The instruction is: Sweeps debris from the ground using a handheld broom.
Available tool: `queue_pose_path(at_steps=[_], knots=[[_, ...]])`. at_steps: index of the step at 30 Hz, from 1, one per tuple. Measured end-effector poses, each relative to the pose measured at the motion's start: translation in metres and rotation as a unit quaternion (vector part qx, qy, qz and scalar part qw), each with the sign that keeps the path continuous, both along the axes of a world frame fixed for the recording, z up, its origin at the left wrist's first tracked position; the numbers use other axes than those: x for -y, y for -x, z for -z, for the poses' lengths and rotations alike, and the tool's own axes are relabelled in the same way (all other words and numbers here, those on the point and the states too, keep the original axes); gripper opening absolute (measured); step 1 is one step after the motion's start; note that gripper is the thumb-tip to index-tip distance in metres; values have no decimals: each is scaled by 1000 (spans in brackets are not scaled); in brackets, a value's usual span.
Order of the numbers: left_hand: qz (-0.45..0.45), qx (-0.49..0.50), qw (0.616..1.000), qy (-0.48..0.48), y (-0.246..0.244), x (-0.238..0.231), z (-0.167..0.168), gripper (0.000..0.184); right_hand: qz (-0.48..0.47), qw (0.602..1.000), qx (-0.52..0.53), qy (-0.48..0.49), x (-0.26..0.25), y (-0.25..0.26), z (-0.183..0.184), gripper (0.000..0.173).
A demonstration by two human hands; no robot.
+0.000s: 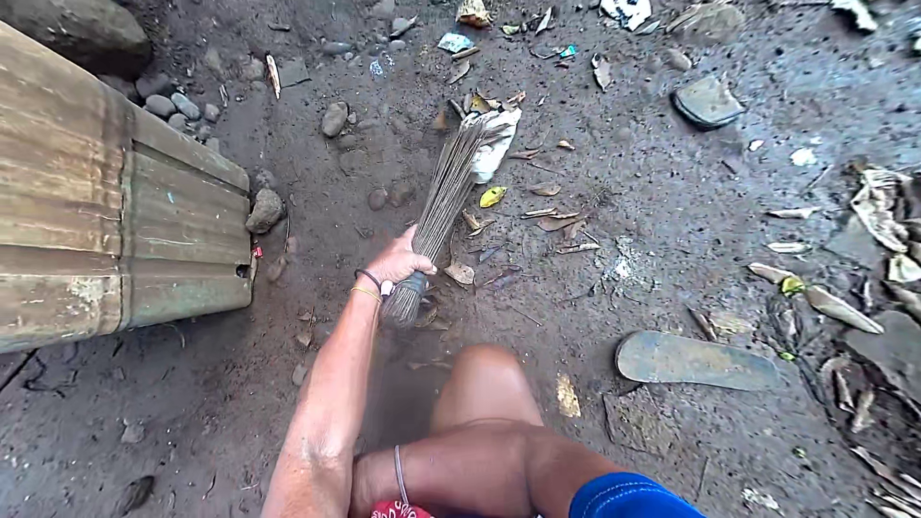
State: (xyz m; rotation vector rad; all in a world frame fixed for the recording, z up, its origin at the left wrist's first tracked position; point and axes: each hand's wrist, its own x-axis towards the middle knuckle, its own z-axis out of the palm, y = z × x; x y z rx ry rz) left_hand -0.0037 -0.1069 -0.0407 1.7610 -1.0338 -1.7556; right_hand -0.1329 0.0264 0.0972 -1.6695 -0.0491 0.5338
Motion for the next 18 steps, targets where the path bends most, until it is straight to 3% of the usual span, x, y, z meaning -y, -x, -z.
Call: queue_pose_path(at_steps=[1, 3, 5, 7, 9, 12, 13, 15, 16, 18], knots=[[4, -17, 1000, -2, -6, -8, -10, 105, 71, 993, 92, -18, -29, -8, 43, 35], [-11, 5, 1000, 10, -23, -28, -31, 100, 42, 992, 120, 27, -52, -39, 79, 34], [-42, 67, 996, 33, -45, -55, -48, 82, 78, 978, 174, 85, -75, -63, 118, 25], [-92, 107, 988, 55, -58, -74, -74, 57, 51, 980, 138, 133, -68, -74, 126, 23], [-174, 73, 977, 99, -73, -88, -97, 41, 60, 985, 46, 152, -45, -79, 117, 30], [-210, -60, 958, 187, -104, -108, -116, 32, 275, 959, -10, 71, -10, -72, 113, 37], [-200, -105, 950, 214, -111, -113, -115, 30, 381, 924, -16, -19, 0, -70, 114, 40], [-195, -139, 937, 253, -110, -119, -103, 28, 557, 786, -26, -268, 20, -68, 114, 56], [-195, -99, 940, 263, -98, -118, -97, 29, 598, 724, -6, -345, 31, -64, 112, 64], [-202, 12, 942, 268, -62, -117, -90, 41, 640, 653, 51, -403, 48, -54, 104, 71]])
